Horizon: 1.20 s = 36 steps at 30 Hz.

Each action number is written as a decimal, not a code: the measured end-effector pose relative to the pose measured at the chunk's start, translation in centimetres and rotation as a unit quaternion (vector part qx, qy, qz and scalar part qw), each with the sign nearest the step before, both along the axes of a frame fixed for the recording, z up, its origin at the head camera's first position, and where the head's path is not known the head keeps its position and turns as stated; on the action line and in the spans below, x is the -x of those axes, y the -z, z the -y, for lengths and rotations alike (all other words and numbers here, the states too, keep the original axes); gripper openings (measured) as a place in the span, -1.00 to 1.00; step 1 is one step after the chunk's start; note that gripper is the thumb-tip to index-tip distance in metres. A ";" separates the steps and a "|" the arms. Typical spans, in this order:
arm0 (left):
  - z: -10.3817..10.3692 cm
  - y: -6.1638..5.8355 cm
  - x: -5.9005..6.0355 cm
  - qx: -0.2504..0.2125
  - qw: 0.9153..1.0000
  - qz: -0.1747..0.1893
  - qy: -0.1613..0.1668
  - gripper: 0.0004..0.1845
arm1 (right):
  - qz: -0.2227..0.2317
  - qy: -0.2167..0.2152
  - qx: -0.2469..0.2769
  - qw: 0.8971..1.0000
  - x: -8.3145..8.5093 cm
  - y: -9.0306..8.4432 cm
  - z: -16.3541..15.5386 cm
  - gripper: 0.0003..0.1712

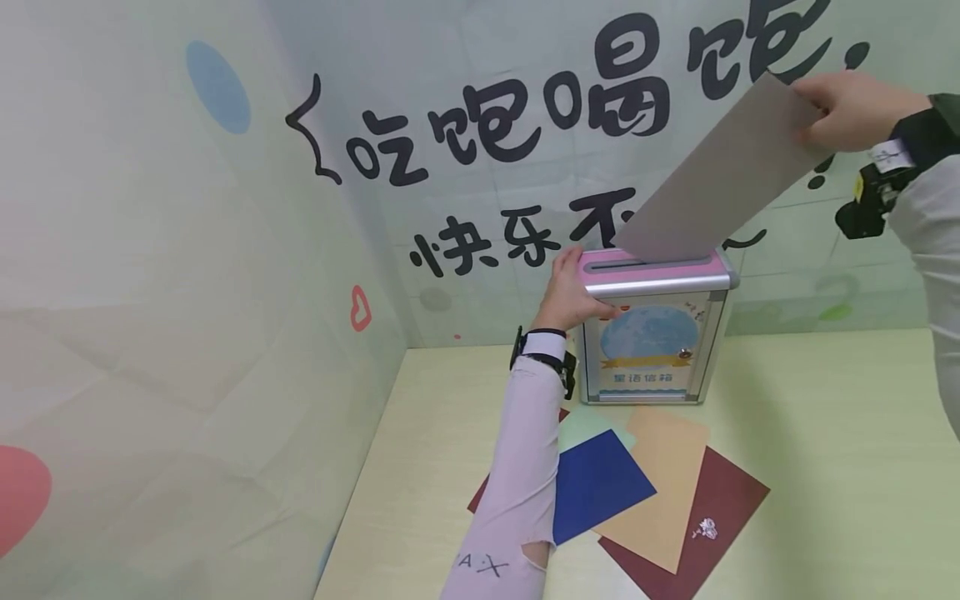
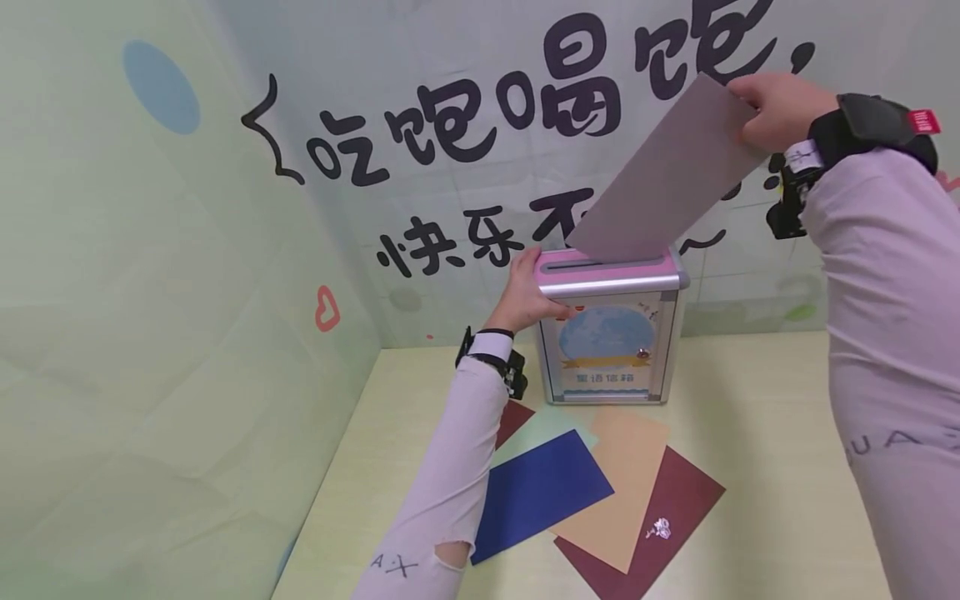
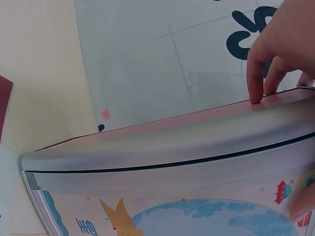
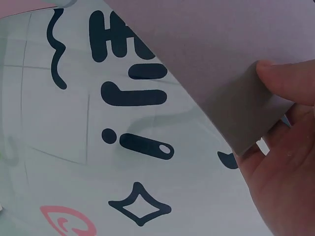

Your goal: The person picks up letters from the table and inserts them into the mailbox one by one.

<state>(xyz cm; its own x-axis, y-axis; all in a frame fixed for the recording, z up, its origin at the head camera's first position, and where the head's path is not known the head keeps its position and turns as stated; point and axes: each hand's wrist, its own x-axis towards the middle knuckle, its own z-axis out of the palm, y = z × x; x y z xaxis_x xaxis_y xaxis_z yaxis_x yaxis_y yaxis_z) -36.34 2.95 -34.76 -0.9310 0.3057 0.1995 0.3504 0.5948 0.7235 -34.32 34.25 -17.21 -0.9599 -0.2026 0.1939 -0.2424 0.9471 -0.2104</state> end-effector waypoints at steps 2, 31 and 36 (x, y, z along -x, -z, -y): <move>0.0 0.0 0.0 0.000 1.000 0.001 0.001 0.24 | -0.005 -0.003 -0.010 1.000 0.0 -0.2 0.4 -0.78; 0.3 0.2 0.1 -0.002 1.000 0.001 0.008 0.24 | 0.007 -0.071 -0.097 0.993 1.3 -1.3 7.1 -0.52; 0.4 0.2 0.1 -0.005 1.000 0.002 0.003 0.25 | 0.016 -0.083 -0.107 0.991 1.2 -1.4 8.7 -0.53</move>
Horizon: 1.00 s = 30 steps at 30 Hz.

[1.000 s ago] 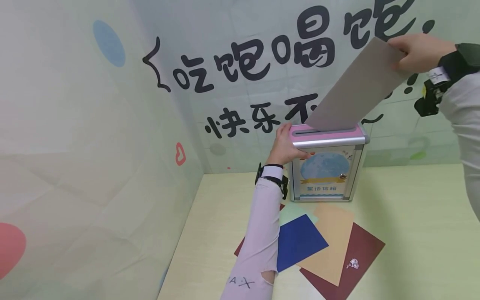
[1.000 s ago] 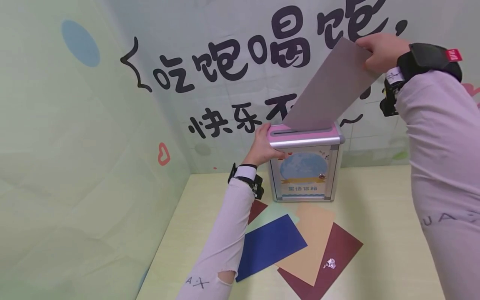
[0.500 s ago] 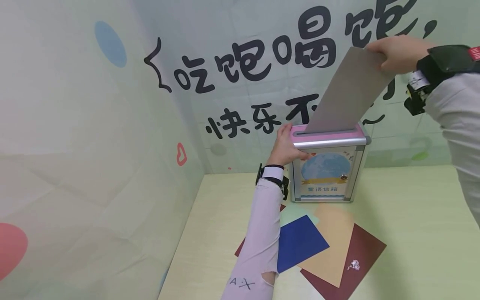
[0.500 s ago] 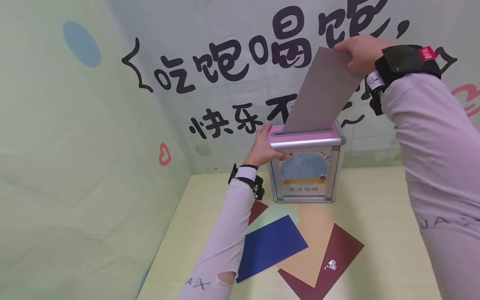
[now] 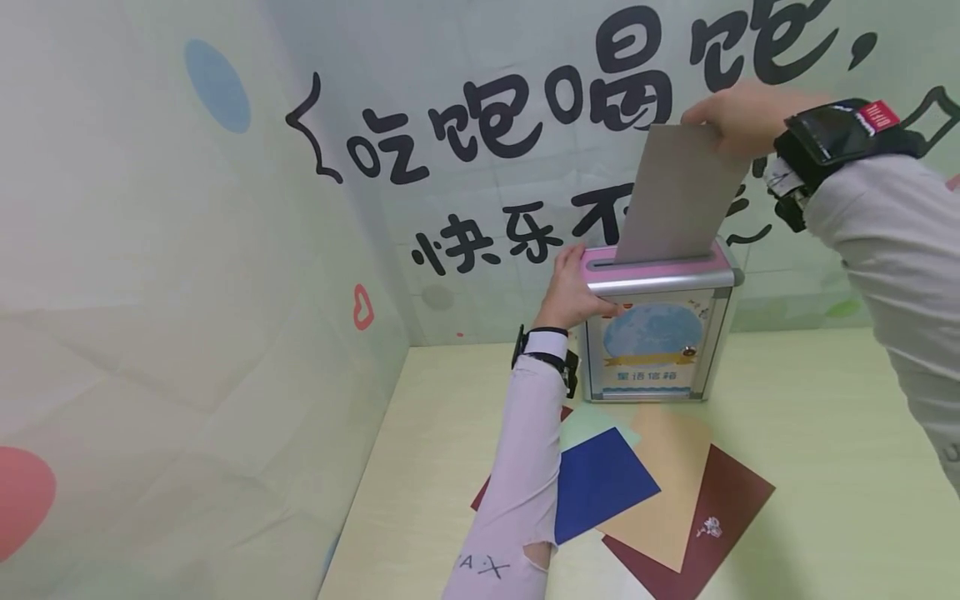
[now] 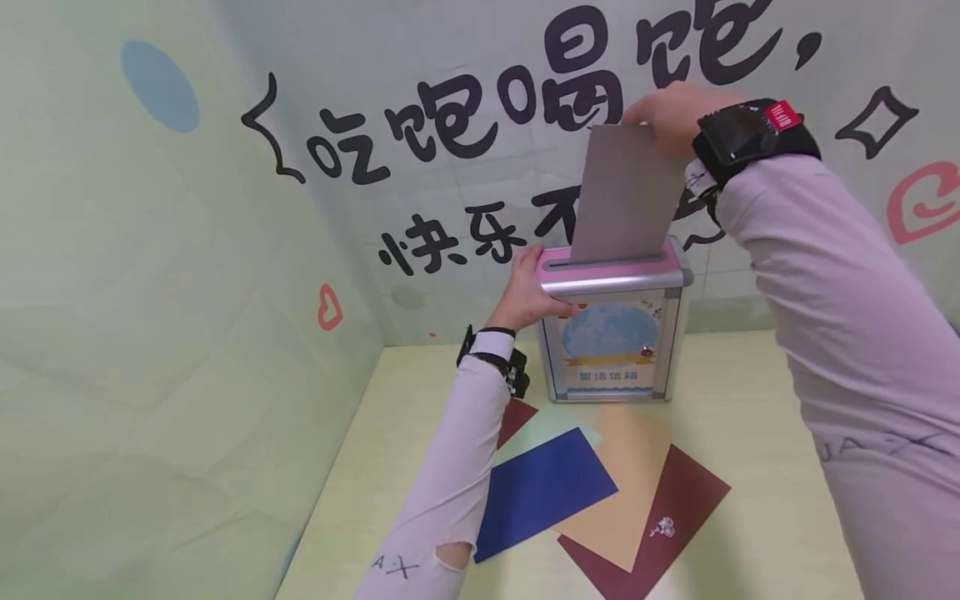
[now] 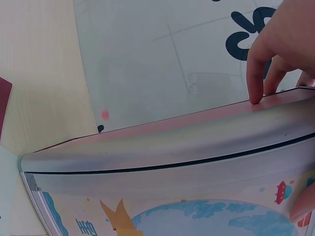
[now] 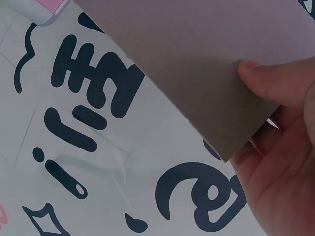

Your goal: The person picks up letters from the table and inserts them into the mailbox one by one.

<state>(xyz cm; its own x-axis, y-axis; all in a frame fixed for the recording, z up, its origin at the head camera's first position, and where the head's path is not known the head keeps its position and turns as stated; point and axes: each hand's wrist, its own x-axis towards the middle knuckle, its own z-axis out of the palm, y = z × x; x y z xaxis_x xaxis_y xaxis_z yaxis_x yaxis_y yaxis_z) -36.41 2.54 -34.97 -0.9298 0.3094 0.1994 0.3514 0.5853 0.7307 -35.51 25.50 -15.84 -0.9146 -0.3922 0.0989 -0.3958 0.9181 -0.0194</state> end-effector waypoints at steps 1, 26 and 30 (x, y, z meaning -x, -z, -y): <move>0.0 0.0 0.0 -0.002 1.000 0.000 -0.001 0.25 | 0.001 -0.002 -0.004 1.000 0.0 0.0 0.3 -0.53; 0.2 -0.1 -0.3 0.016 1.000 -0.002 -0.009 0.24 | 0.044 -0.045 -0.023 0.998 0.5 3.2 4.0 -0.64; 0.3 -0.2 -0.4 0.006 1.000 0.000 -0.007 0.25 | 0.058 -0.048 -0.028 0.997 0.8 4.1 4.2 -0.65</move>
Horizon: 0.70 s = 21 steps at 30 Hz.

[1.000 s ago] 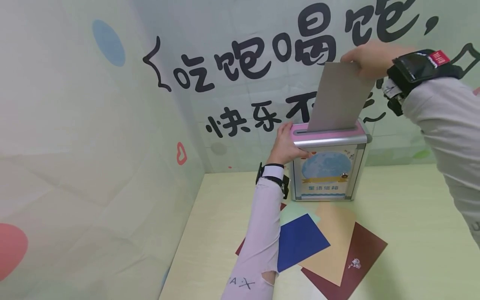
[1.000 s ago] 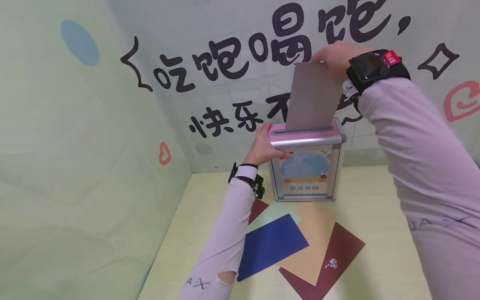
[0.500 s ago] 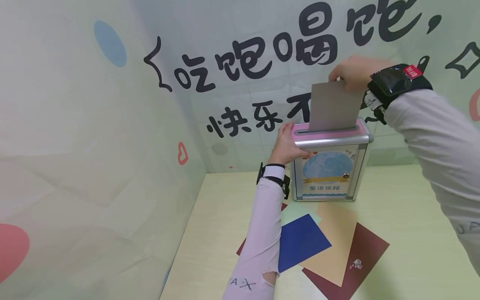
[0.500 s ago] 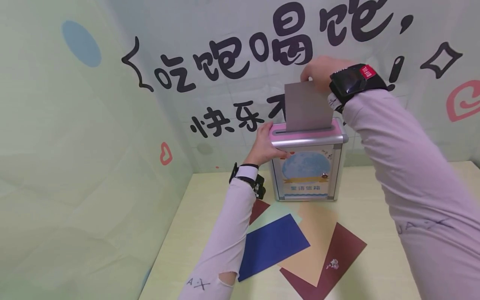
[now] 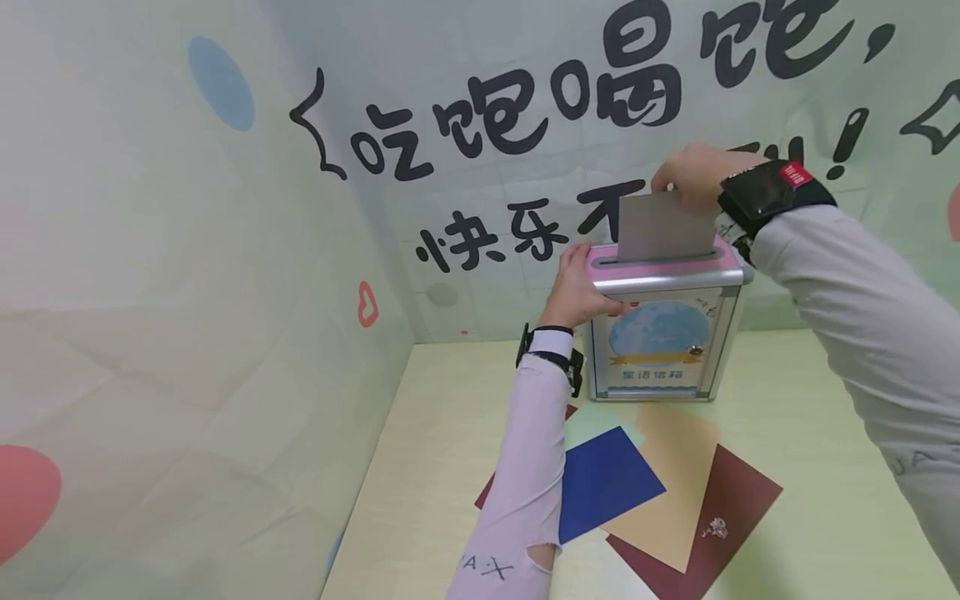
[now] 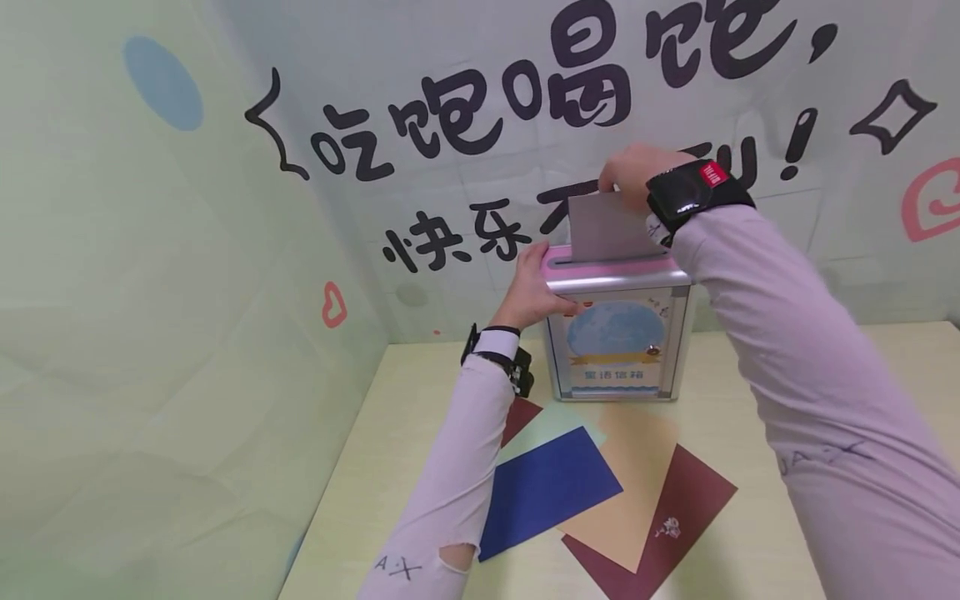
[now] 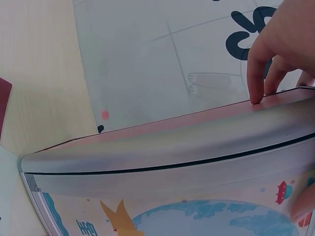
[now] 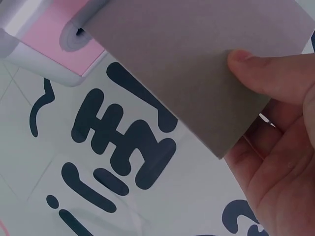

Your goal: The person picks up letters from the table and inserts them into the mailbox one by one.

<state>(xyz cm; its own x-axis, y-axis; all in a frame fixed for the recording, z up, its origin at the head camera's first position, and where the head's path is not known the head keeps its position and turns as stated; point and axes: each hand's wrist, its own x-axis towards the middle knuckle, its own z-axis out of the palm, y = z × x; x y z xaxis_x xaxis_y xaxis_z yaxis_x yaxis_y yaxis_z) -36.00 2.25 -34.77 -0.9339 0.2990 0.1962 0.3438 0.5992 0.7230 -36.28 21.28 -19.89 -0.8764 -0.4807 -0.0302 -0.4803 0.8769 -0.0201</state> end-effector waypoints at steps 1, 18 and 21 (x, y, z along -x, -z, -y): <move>0.0 0.0 0.0 -0.003 1.000 -0.001 0.001 0.24 | 0.005 0.000 0.001 1.000 0.0 0.2 0.0 -0.65; 0.0 0.0 0.1 -0.004 1.000 0.000 0.003 0.23 | 0.040 0.007 0.002 0.999 -0.4 2.0 1.1 -0.62; 0.0 0.1 0.1 -0.004 1.000 -0.004 0.004 0.23 | 0.041 0.010 0.003 0.999 -0.5 2.3 1.2 -0.61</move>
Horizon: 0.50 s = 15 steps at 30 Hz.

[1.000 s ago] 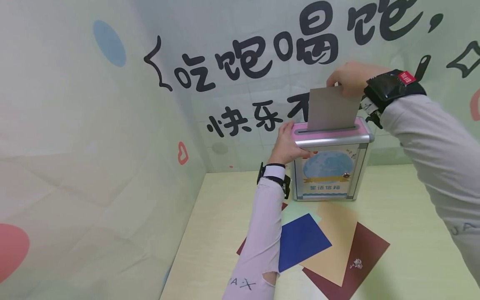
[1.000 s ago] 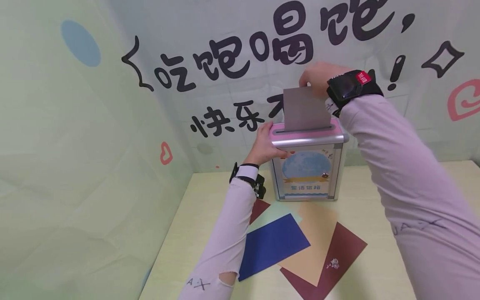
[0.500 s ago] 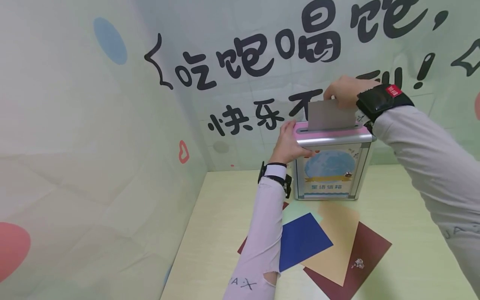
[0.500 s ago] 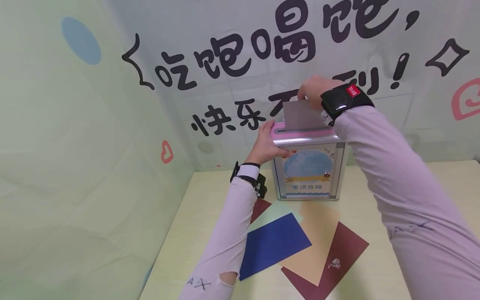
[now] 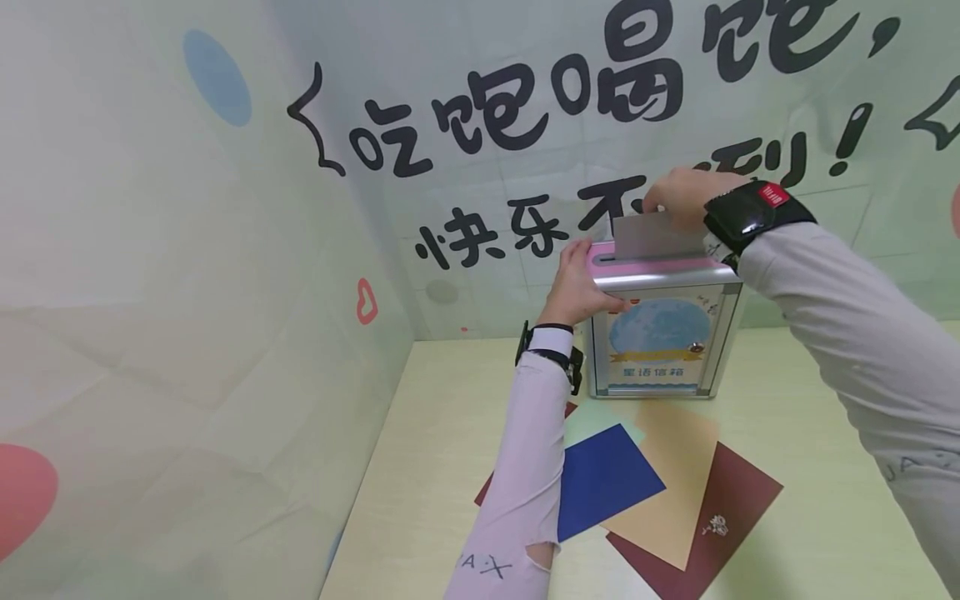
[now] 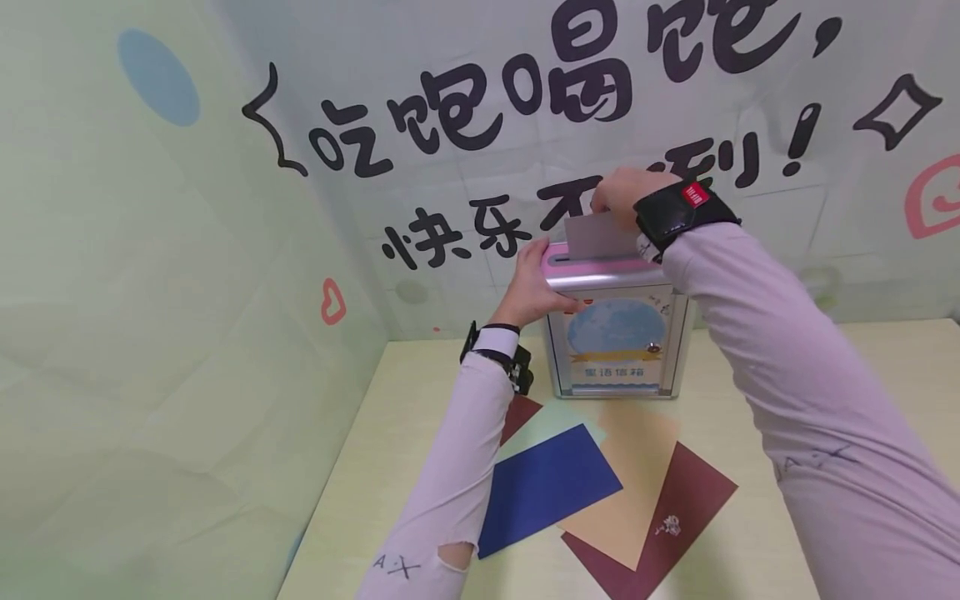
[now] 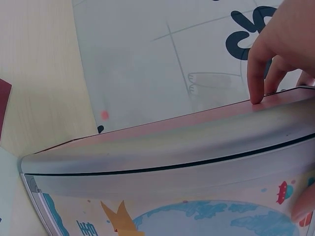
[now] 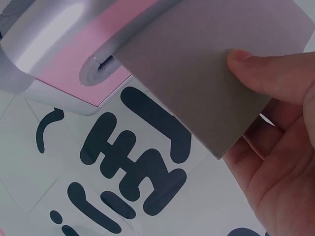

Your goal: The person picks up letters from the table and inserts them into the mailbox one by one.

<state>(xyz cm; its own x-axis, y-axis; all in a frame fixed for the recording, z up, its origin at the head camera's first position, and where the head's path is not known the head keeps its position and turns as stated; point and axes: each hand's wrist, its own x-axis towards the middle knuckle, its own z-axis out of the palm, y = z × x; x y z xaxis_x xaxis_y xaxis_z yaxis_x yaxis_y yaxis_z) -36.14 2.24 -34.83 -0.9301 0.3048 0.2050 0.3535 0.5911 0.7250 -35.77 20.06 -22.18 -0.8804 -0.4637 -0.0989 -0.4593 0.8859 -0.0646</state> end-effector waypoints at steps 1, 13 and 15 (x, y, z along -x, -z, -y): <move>0.0 0.0 0.0 -0.002 1.000 0.000 0.001 0.23 | 0.002 0.001 0.000 1.000 0.0 0.1 0.1 -0.60; 0.0 0.3 0.2 -0.008 1.000 -0.004 0.004 0.22 | 0.002 0.031 -0.001 1.000 -0.1 2.0 0.4 -0.61; 0.0 0.2 0.2 -0.006 1.000 -0.005 0.003 0.22 | 0.003 0.026 -0.001 1.000 0.0 2.3 0.3 -0.62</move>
